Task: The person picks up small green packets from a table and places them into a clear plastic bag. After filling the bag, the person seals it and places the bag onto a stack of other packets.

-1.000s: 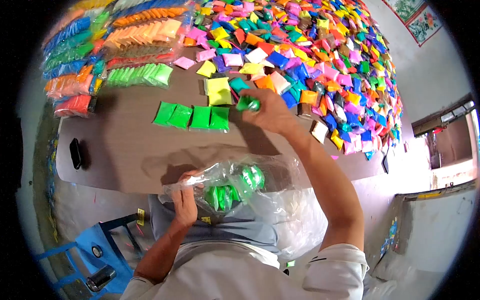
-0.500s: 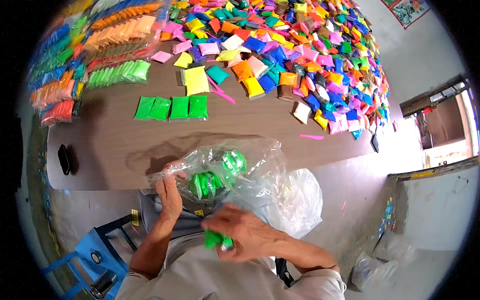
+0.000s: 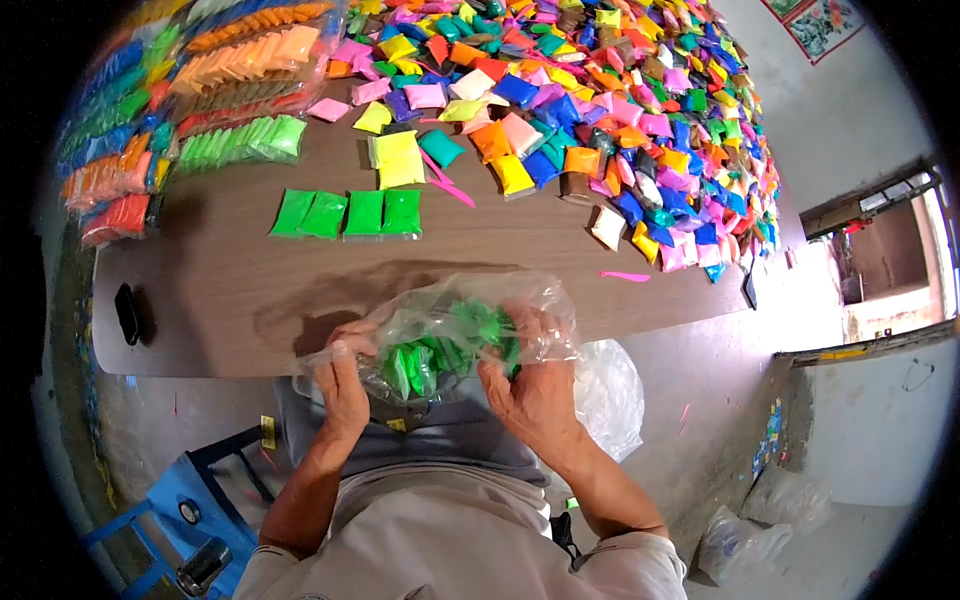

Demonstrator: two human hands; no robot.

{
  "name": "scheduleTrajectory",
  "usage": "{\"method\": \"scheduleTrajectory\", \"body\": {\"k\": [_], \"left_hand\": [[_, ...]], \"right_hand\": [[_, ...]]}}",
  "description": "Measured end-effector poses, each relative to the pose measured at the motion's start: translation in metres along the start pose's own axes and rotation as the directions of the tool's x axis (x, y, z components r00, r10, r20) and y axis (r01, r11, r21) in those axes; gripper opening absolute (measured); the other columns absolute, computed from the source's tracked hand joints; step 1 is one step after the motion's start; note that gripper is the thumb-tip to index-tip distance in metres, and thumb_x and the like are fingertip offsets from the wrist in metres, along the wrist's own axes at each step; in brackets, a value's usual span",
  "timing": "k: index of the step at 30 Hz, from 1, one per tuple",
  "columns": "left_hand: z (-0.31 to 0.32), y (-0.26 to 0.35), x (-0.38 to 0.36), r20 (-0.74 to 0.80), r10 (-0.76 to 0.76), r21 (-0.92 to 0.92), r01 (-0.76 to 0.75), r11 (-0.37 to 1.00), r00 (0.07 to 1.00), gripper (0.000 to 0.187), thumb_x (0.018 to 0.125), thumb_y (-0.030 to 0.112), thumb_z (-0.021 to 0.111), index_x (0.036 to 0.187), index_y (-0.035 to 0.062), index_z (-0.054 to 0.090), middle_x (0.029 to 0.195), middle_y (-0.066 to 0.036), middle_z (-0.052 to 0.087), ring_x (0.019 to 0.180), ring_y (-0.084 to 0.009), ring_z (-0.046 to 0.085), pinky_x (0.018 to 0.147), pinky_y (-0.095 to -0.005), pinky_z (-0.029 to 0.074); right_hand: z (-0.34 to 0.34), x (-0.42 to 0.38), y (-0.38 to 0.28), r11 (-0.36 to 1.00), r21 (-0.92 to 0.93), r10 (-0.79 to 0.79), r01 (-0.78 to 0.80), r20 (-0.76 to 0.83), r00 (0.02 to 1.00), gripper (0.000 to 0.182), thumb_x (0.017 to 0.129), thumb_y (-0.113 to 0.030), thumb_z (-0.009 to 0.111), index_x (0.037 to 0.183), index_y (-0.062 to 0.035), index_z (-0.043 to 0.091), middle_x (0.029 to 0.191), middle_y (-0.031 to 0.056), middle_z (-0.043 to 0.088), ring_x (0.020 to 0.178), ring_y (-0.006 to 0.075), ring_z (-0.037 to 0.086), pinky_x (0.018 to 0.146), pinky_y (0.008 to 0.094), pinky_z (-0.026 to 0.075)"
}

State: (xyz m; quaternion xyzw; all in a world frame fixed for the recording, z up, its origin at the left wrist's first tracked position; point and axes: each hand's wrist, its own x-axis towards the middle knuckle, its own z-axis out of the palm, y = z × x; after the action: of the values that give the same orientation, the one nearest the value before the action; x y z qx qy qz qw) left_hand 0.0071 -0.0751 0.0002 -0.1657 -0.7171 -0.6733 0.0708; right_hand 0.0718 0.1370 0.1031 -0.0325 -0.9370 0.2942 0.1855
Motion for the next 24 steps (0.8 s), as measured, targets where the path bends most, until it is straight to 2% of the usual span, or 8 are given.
{"method": "scheduleTrajectory", "body": {"k": [2, 6, 10, 12, 16, 19, 22, 24], "left_hand": [[0.0, 0.0, 0.0, -0.001, -0.024, -0.007, 0.024, 1.0, 1.0, 0.034, 0.103, 0.02, 0.038, 0.093, -0.0032, 0.061, 0.101, -0.014, 0.063, 0.086, -0.0227, 0.061, 0.075, -0.0355, 0.048], [0.0, -0.003, -0.001, -0.003, -0.012, 0.0, 0.012, 1.0, 1.0, 0.034, 0.102, 0.019, 0.038, 0.094, -0.0041, 0.062, 0.1, -0.015, 0.063, 0.084, -0.0236, 0.061, 0.074, -0.0364, 0.048], [-0.001, -0.005, 0.002, 0.0, 0.052, 0.022, -0.052, 0.998, 0.999, 0.035, 0.101, 0.021, 0.04, 0.09, -0.0047, 0.061, 0.097, -0.016, 0.063, 0.082, -0.0248, 0.061, 0.072, -0.0361, 0.048], [-0.001, -0.002, 0.002, 0.0, -0.014, 0.021, 0.014, 1.0, 1.0, 0.036, 0.101, 0.023, 0.041, 0.089, -0.0046, 0.061, 0.095, -0.016, 0.063, 0.082, -0.0255, 0.061, 0.071, -0.0361, 0.047], [0.0, -0.001, 0.002, -0.001, 0.023, 0.023, -0.023, 0.999, 1.0, 0.037, 0.101, 0.025, 0.042, 0.09, -0.0048, 0.061, 0.094, -0.016, 0.063, 0.081, -0.0261, 0.061, 0.07, -0.0356, 0.047], [0.0, 0.004, 0.005, -0.003, 0.022, 0.03, -0.021, 0.999, 1.0, 0.037, 0.101, 0.025, 0.042, 0.091, -0.0048, 0.061, 0.093, -0.016, 0.063, 0.081, -0.0259, 0.06, 0.07, -0.0356, 0.047], [0.001, 0.003, 0.005, -0.011, 0.01, 0.017, -0.01, 1.0, 1.0, 0.036, 0.101, 0.024, 0.041, 0.09, -0.0042, 0.061, 0.091, -0.015, 0.063, 0.082, -0.0252, 0.06, 0.071, -0.0358, 0.047], [0.001, -0.001, 0.003, -0.015, 0.01, 0.022, -0.01, 1.0, 1.0, 0.036, 0.101, 0.023, 0.041, 0.088, -0.0037, 0.06, 0.089, -0.014, 0.063, 0.083, -0.0253, 0.06, 0.072, -0.0361, 0.047]], "right_hand": [[0.001, 0.006, -0.005, 0.998, 0.052, 0.038, -0.038, -0.008, 0.999, 0.046, 0.074, -0.007, 0.066, 0.118, 0.0028, 0.055, 0.105, 0.0246, 0.058, 0.099, 0.0435, 0.054, 0.087, 0.0495, 0.044], [0.005, 0.019, 0.005, 0.971, -0.173, -0.16, 0.164, 0.036, 0.986, 0.051, 0.074, -0.006, 0.07, 0.12, 0.004, 0.052, 0.101, 0.024, 0.058, 0.097, 0.0438, 0.055, 0.091, 0.0501, 0.043], [0.008, 0.028, 0.021, 0.956, -0.208, -0.188, 0.208, 0.113, 0.976, 0.047, 0.073, -0.005, 0.068, 0.116, 0.0026, 0.053, 0.094, 0.0221, 0.059, 0.092, 0.0434, 0.055, 0.085, 0.0511, 0.044], [0.008, 0.031, 0.028, 0.97, -0.178, -0.135, 0.167, 0.18, 0.974, 0.039, 0.074, -0.007, 0.067, 0.111, 0.0019, 0.055, 0.094, 0.0219, 0.06, 0.092, 0.043, 0.056, 0.084, 0.0507, 0.044], [0.002, 0.042, 0.04, 0.984, -0.117, -0.09, 0.136, 0.333, 0.939, 0.025, 0.077, -0.013, 0.065, 0.098, 0.0003, 0.059, 0.096, 0.0228, 0.061, 0.093, 0.0429, 0.056, 0.081, 0.049, 0.046], [0.01, 0.046, 0.047, 0.987, -0.117, -0.067, 0.108, 0.307, 0.949, 0.022, 0.079, -0.016, 0.065, 0.094, -0.0008, 0.062, 0.096, 0.0225, 0.061, 0.092, 0.0419, 0.057, 0.079, 0.0495, 0.046], [0.01, 0.055, 0.041, 0.983, -0.178, 0.033, 0.046, 0.415, 0.909, 0.02, 0.081, -0.02, 0.063, 0.09, -0.002, 0.064, 0.089, 0.0221, 0.062, 0.088, 0.0422, 0.058, 0.077, 0.0499, 0.046], [0.01, 0.058, 0.05, 0.985, -0.135, -0.033, 0.112, 0.486, 0.873, 0.024, 0.085, -0.024, 0.06, 0.088, -0.0006, 0.061, 0.087, 0.0214, 0.06, 0.088, 0.0417, 0.057, 0.079, 0.0473, 0.046]]}}
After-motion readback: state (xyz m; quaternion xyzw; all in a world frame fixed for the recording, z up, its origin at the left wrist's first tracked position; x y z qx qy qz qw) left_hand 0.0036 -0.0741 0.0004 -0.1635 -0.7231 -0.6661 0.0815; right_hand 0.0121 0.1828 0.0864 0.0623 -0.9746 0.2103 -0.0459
